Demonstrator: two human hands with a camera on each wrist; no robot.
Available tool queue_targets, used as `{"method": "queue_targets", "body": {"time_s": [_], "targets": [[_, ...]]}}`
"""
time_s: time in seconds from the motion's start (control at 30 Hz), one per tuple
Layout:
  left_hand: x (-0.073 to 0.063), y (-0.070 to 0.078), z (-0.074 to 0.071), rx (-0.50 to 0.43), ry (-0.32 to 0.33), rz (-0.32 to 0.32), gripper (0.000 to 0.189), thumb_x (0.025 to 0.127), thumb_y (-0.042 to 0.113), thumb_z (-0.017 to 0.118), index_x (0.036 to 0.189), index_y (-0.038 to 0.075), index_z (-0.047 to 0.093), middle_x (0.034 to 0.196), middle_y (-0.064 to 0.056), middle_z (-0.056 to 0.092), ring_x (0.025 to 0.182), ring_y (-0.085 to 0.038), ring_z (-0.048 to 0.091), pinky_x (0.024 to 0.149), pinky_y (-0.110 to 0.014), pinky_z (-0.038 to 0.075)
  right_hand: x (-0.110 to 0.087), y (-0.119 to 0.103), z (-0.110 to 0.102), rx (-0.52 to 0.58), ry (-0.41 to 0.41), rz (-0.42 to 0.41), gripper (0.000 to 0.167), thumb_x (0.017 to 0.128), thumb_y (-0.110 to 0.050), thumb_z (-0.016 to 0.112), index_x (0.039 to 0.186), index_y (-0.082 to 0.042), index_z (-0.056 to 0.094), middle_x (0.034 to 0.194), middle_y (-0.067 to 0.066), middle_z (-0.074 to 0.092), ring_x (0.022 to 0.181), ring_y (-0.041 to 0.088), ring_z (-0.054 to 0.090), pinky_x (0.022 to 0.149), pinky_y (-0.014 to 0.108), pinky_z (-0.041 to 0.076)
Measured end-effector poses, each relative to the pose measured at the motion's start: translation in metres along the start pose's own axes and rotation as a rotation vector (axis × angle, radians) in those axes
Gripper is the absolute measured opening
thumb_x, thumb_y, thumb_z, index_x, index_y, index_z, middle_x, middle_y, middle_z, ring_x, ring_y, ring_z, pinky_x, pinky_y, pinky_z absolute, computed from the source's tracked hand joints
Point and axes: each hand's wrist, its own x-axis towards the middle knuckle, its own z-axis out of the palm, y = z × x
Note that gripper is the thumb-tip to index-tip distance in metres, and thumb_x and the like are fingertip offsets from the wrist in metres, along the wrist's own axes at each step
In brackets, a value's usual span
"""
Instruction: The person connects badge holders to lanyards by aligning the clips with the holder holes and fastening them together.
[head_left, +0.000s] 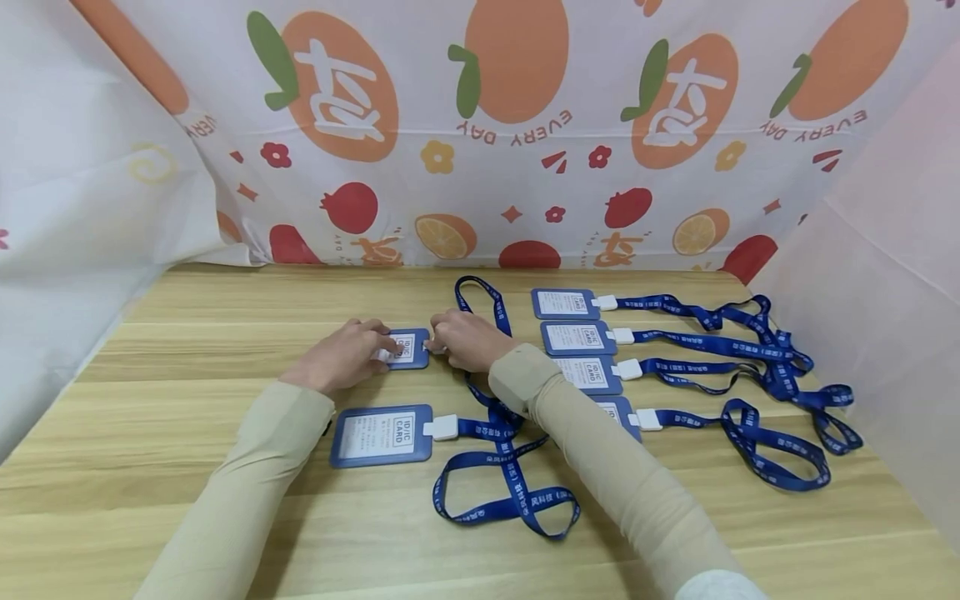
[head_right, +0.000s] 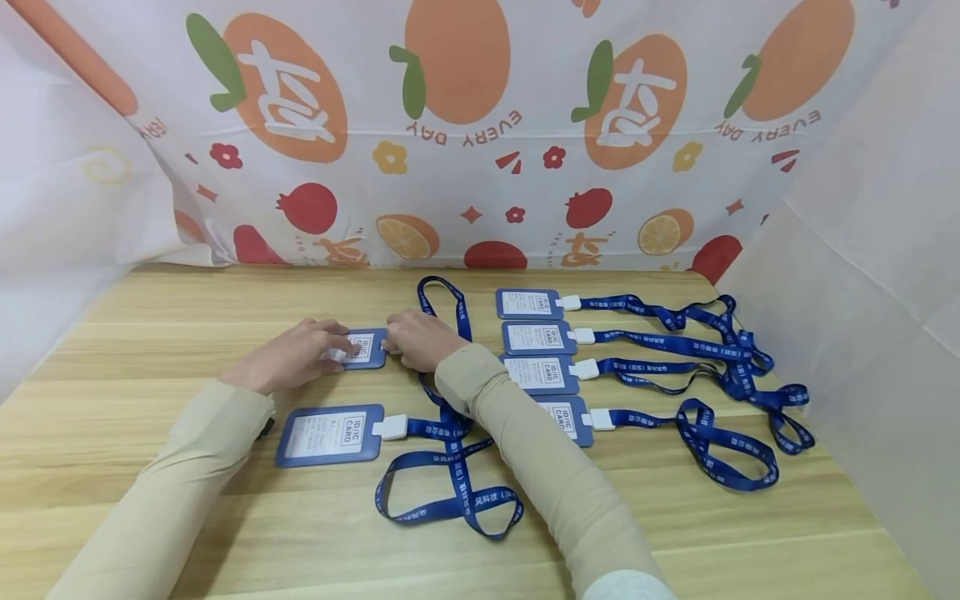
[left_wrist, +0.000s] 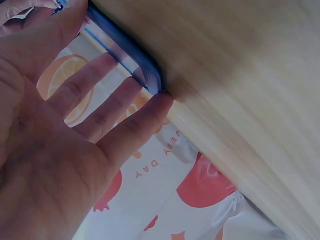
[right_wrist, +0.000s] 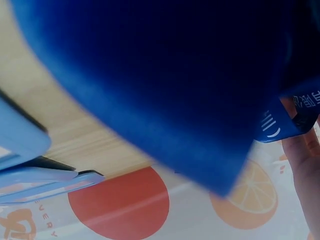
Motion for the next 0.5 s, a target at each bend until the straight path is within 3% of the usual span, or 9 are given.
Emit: {"method": "queue_targets", "body": {"time_s": [0.5], "targets": [[-0.0022, 0.0000, 0.0005, 0.002, -0.005, 0.005, 0.027, 0.089, 0.000, 0.075, 0.116, 0.003, 0.076, 0.132, -0.029, 0.059, 0.121, -0.049, 0.052, 0.102, -0.059, 0.044, 0.0013, -0.0008, 0.0008, -0.012, -0.003, -0.012, 0.023, 0.102, -0.016, 0.062, 0.121, -0.010, 0.074, 0.106, 0.006, 0.065, 0.090, 0.016, 0.057, 0.082, 0.023, 0.050]]}}
